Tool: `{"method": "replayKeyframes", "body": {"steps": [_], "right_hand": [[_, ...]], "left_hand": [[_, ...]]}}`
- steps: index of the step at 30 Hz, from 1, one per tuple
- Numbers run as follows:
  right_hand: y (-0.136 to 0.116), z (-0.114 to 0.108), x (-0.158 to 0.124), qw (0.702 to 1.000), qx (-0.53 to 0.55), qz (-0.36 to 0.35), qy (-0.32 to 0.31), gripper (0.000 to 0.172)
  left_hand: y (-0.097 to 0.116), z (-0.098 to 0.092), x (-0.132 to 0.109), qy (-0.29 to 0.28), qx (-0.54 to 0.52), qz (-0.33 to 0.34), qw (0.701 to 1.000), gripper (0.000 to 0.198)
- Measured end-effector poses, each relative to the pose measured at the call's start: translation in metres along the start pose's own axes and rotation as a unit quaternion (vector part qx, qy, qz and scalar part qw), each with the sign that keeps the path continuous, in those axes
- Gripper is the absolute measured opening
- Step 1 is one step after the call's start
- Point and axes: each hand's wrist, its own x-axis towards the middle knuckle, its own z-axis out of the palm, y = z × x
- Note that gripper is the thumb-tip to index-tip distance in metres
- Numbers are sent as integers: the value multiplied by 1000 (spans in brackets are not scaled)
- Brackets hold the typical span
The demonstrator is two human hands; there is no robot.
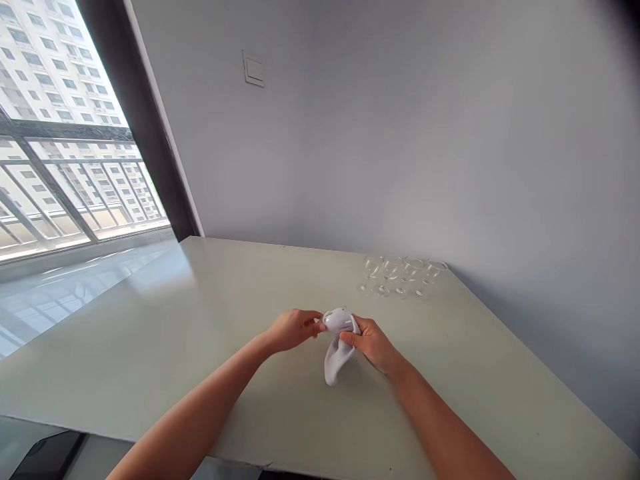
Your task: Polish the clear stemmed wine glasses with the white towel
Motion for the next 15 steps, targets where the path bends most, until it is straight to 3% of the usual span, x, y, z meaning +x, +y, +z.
{"method": "replayKeyframes", "body": {"steps": [2, 3, 6, 9, 11, 15], "right_hand": [[5, 5, 3, 995, 88, 16, 51, 28], [7, 7, 4, 990, 122, 23, 66, 29], [8, 12, 3, 992, 113, 13, 58, 30], [3, 9, -2, 999, -33, -30, 5, 30], [1, 5, -4, 989, -136, -56, -25, 25], [1, -3, -3, 947, -287, -139, -33, 18]], "left_hand": [[3, 6, 1, 142, 138, 35, 979, 38], [4, 9, 1, 187, 194, 56, 961, 36], [0, 11, 2, 198, 239, 84, 947, 36], [-5, 4, 2, 135, 123, 41, 982, 37], [-7, -4, 0, 52, -4, -7, 999, 39], [-10, -20, -2, -135, -205, -57, 968, 43]]}}
